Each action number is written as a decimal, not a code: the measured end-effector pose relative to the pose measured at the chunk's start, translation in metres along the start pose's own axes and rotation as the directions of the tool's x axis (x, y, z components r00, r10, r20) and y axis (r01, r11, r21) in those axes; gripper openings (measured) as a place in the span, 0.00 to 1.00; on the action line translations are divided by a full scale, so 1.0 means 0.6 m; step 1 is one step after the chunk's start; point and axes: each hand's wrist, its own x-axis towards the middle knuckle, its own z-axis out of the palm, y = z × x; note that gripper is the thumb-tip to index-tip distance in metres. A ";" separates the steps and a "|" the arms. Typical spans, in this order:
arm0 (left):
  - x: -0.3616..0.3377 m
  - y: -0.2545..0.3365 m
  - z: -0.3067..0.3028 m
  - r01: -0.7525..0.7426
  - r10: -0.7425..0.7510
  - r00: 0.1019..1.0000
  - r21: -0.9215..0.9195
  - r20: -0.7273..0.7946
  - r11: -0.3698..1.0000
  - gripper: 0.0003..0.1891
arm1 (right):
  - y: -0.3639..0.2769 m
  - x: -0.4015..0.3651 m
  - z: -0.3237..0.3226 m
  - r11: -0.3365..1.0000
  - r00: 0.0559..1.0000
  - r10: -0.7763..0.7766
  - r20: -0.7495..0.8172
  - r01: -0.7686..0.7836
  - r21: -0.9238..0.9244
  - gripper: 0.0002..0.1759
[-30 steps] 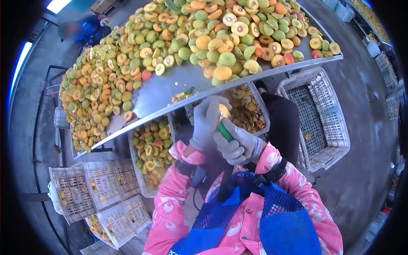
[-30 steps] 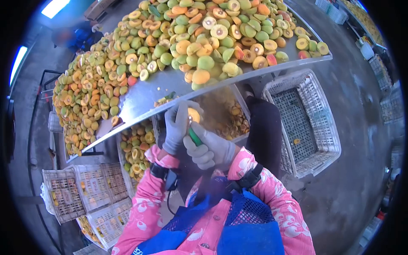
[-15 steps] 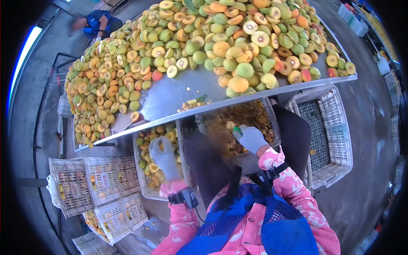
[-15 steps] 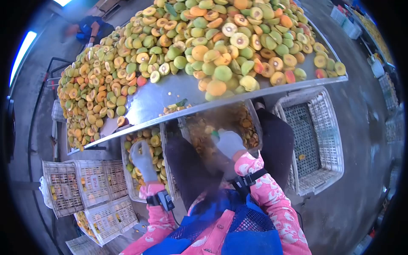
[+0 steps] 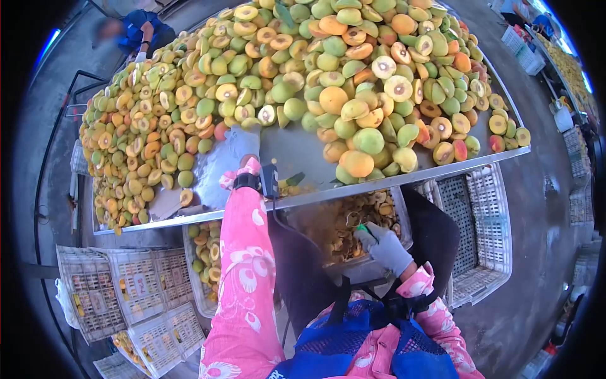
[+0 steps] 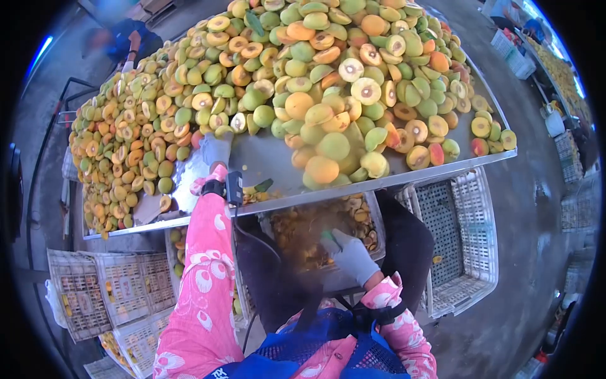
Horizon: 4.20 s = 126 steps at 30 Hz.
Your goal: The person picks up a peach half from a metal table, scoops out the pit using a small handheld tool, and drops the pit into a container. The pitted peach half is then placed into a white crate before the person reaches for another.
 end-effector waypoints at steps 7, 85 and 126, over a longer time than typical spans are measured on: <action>-0.177 0.095 -0.063 0.427 0.033 0.840 -0.697 0.541 0.576 0.25 | -0.109 0.049 0.029 0.894 0.950 0.260 0.170 -0.304 0.330 0.13; -0.077 0.094 0.006 -0.331 0.303 0.935 0.142 0.185 0.933 0.32 | -0.023 -0.004 0.023 0.951 0.952 0.277 -0.133 -0.252 0.179 0.14; -0.465 0.212 -0.318 0.316 0.269 0.878 -0.901 0.396 0.297 0.14 | -0.201 -0.093 -0.030 0.013 0.568 -0.249 0.785 -0.808 0.589 0.31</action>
